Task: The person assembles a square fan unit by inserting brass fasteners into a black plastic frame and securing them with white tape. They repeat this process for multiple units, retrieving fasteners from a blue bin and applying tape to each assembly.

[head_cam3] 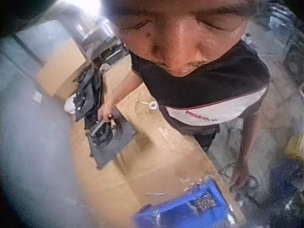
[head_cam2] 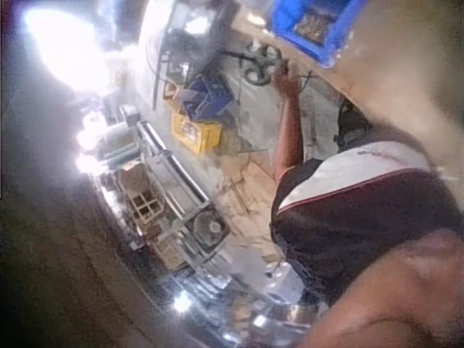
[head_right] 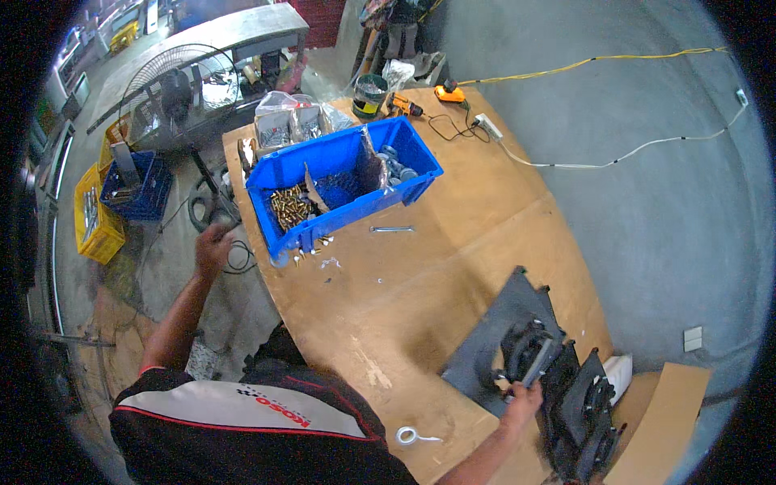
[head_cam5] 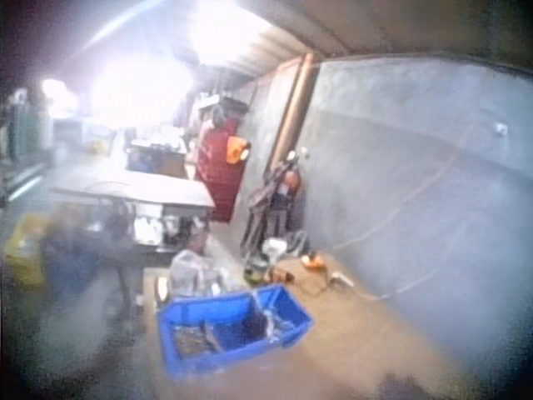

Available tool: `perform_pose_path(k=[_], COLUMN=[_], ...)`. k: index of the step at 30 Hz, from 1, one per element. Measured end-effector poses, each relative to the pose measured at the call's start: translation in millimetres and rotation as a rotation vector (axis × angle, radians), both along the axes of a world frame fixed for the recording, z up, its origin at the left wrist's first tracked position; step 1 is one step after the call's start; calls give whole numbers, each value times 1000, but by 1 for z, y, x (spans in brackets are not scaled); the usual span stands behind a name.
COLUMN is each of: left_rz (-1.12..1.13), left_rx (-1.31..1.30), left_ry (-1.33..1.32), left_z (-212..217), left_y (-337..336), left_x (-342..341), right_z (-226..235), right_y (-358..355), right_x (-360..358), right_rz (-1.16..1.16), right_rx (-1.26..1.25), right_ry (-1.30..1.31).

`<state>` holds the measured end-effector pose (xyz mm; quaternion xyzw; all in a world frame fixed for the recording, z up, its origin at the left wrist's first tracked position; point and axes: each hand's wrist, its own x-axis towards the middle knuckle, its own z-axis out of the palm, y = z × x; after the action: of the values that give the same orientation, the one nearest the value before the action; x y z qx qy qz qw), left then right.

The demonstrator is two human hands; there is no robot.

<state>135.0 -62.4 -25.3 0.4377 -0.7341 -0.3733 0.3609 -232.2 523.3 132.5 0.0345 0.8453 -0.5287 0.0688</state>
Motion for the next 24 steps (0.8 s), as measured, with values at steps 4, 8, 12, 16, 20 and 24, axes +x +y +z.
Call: perform_pose_path(k=[4,8,12,16,20,24], left_rz=[-775,-909,-811,-986,-975,-969], left_rx=[-142,-371,-244,-288,-246,-97], left_ry=[-148,-53,-39,101,-6,76], left_z=[83,103,116,118,121,112], left_y=[32,12,-18,-23,-32,-29], left_x=[-81,-110,-116,-143,-176,-204], right_z=[-70,-132,-167,-171,-108,-51], right_y=[-79,-149,-193,-220,-236,-303], right_x=[42,82,128,147,139,114], right_rz=[118,109,-49,-32,199,363], right_rx=[61,137,83,306,774,687], right_ry=[-128,-121,-67,64,-55,267])
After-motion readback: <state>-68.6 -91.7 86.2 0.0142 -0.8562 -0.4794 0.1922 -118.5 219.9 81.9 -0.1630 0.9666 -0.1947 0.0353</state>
